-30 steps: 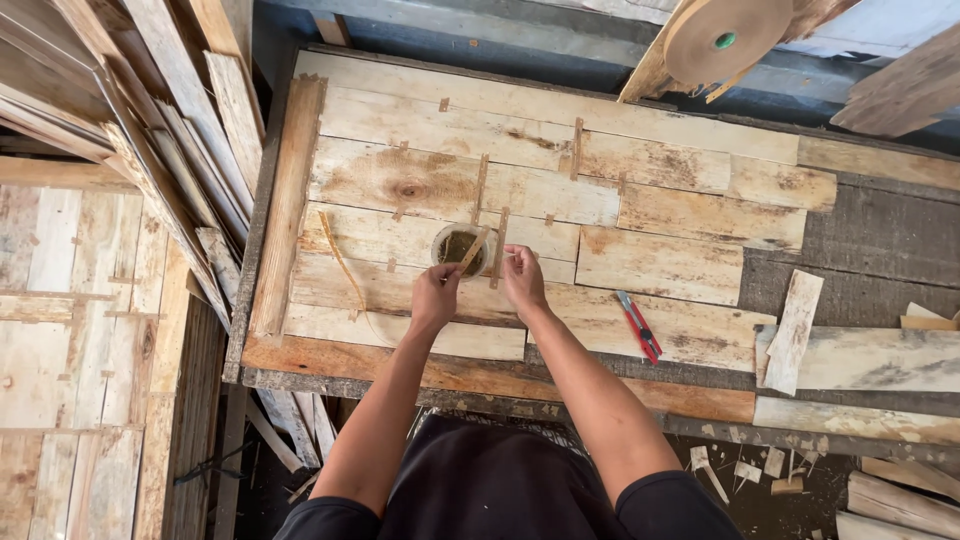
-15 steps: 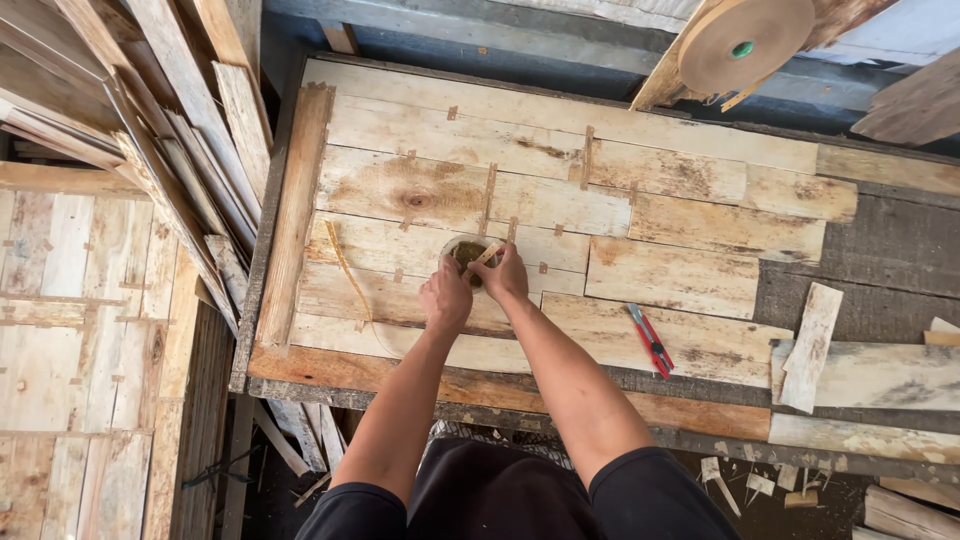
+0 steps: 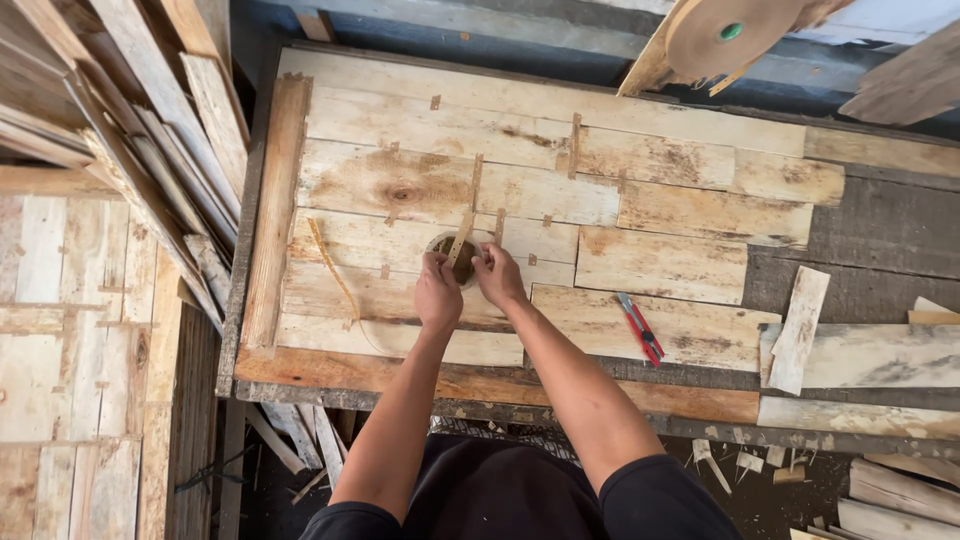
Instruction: Applying glue and trimming thin wood veneer pieces to assemble a patterned wooden board.
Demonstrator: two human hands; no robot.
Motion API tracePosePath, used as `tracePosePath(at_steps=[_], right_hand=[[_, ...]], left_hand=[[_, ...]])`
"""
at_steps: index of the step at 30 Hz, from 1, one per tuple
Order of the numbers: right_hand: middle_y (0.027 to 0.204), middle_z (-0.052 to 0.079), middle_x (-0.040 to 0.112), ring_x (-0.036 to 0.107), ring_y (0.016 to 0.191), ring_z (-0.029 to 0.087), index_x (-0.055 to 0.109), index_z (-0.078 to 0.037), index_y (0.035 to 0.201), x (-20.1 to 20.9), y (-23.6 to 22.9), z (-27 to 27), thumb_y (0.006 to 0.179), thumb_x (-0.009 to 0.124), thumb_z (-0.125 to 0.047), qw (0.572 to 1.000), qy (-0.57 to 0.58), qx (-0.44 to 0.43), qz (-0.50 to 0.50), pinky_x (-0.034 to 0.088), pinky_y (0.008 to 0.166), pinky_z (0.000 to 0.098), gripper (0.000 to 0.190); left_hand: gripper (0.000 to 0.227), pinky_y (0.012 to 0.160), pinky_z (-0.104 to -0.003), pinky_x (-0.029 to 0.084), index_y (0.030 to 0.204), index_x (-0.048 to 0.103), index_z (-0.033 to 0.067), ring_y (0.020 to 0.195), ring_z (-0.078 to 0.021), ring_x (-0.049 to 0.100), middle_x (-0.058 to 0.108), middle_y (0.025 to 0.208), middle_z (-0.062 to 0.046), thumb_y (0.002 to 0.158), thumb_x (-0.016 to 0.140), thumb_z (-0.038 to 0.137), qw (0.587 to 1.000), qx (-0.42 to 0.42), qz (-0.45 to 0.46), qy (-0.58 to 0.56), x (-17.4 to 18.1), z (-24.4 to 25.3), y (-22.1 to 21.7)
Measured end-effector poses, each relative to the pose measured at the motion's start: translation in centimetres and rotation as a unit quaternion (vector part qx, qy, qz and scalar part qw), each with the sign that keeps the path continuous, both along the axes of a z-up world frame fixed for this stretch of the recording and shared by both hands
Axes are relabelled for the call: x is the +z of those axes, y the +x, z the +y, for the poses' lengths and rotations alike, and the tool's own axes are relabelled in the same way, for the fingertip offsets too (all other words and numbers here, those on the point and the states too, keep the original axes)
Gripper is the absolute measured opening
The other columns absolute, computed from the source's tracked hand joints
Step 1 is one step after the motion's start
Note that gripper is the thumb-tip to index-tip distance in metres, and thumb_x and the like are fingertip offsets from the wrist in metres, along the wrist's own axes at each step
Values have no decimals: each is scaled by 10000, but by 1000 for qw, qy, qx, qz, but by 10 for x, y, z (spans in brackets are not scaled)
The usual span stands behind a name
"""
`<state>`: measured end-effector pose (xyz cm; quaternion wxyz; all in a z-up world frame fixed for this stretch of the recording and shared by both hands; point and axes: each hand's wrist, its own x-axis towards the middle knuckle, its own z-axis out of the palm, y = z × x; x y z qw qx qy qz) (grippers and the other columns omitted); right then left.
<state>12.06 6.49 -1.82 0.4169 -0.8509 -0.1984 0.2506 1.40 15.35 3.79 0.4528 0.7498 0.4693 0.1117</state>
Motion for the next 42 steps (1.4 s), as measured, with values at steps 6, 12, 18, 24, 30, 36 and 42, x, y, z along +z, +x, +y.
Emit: tracePosePath(at_steps=[6, 12, 18, 24, 30, 36, 42], right_hand=[[891, 60, 669, 682, 641, 135, 575, -1, 1295, 4, 7, -32, 983, 627, -157, 983, 89, -103, 126, 558, 536, 286, 352], [859, 54, 671, 665, 631, 124, 624, -2, 1234, 35, 22, -93, 978, 630, -145, 969, 85, -182, 142, 540, 547, 275, 293], [822, 60, 680, 652, 623, 121, 649, -2, 1189, 35, 54, -172, 963, 652, -121, 955, 99, -255, 112, 532, 547, 266, 255], [864, 61, 656, 648, 652, 118, 603, -8, 1189, 49, 96, -246, 983, 628, -150, 929, 117, -314, 154, 540, 527, 305, 252], [885, 76, 683, 668, 667, 132, 609, 19, 1197, 28, 163, -323, 981, 646, -138, 927, 132, -332, 114, 574, 583, 293, 269], [840, 100, 684, 665, 651, 145, 614, 14, 1204, 22, 236, -372, 979, 684, -150, 917, 135, -358, 108, 545, 580, 292, 287], [833, 87, 662, 616, 651, 127, 627, 47, 1150, -15, 283, -403, 1000, 697, -221, 910, 170, -357, 124, 575, 591, 312, 315]], left_hand=[[268, 707, -413, 543, 1132, 588, 22, 777, -294, 667, 690, 881, -164, 1003, 631, 253, 981, 4, -166, -96, -6, -15, 18], [244, 741, -461, 537, 1093, 592, -1, 833, -375, 693, 702, 884, -225, 1020, 544, 228, 978, -78, -156, -118, -40, -64, 52], [264, 819, -519, 513, 1060, 637, 4, 954, -459, 674, 716, 956, -261, 1069, 465, 203, 966, -189, -151, -94, -30, -123, 92], [252, 743, -425, 569, 1127, 677, 46, 795, -316, 745, 754, 829, -158, 1014, 482, 159, 938, -280, -144, -142, 6, -190, 134], [208, 656, -389, 559, 1148, 600, 18, 697, -250, 732, 776, 824, -108, 1000, 549, 155, 947, -254, -134, -146, 1, -264, 206], [227, 573, -323, 571, 1056, 628, -3, 576, -169, 714, 793, 816, -81, 993, 609, 214, 950, -199, -85, -226, -3, -312, 275], [226, 622, -333, 577, 1036, 716, 41, 638, -172, 737, 795, 813, -67, 951, 654, 241, 962, -178, -30, -204, -13, -337, 320]])
